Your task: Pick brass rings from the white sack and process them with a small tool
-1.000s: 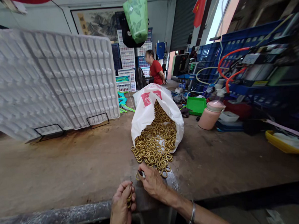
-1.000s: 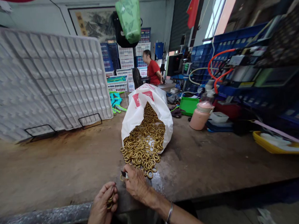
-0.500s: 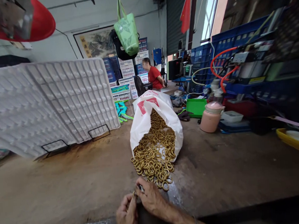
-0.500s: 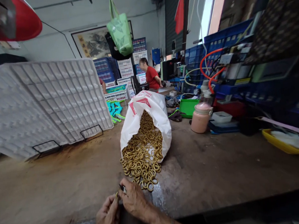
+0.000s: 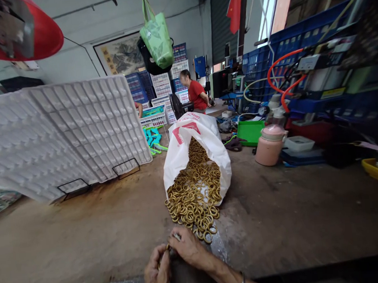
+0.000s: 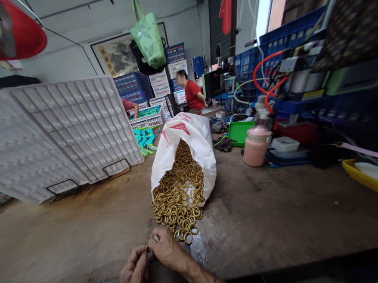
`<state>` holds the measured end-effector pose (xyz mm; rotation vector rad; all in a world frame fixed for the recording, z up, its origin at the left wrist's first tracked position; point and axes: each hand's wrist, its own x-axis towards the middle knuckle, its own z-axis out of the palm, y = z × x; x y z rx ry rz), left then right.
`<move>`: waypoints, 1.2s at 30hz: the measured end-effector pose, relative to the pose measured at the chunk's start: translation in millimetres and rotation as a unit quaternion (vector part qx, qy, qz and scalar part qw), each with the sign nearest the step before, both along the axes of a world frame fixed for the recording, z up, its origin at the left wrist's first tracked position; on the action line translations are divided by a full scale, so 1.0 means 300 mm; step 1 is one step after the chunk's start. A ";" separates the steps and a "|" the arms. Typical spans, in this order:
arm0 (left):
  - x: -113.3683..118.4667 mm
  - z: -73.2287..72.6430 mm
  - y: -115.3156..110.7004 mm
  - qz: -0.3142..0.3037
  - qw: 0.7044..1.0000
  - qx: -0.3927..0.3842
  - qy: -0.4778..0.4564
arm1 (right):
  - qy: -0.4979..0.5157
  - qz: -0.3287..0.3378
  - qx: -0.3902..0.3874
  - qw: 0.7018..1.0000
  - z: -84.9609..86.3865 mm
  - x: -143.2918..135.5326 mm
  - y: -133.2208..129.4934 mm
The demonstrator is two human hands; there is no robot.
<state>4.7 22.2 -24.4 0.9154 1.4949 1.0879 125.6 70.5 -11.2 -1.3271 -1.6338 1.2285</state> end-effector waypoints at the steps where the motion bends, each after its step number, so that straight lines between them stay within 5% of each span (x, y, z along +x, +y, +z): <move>1: 0.002 -0.005 0.000 0.002 1.000 -0.006 -0.003 | -0.004 -0.003 0.007 1.000 -0.006 -0.001 -0.003; 9: -0.001 0.032 -0.018 -0.061 0.998 -0.004 -0.010 | -0.005 0.018 -0.002 1.000 0.010 0.008 -0.016; 15: 0.013 0.085 -0.039 -0.064 0.989 -0.023 -0.127 | 0.015 0.051 0.000 0.999 0.027 0.023 -0.017; 36: -0.045 0.095 -0.096 -0.069 0.979 0.001 -0.194 | 0.040 0.077 -0.011 0.996 0.081 -0.025 -0.075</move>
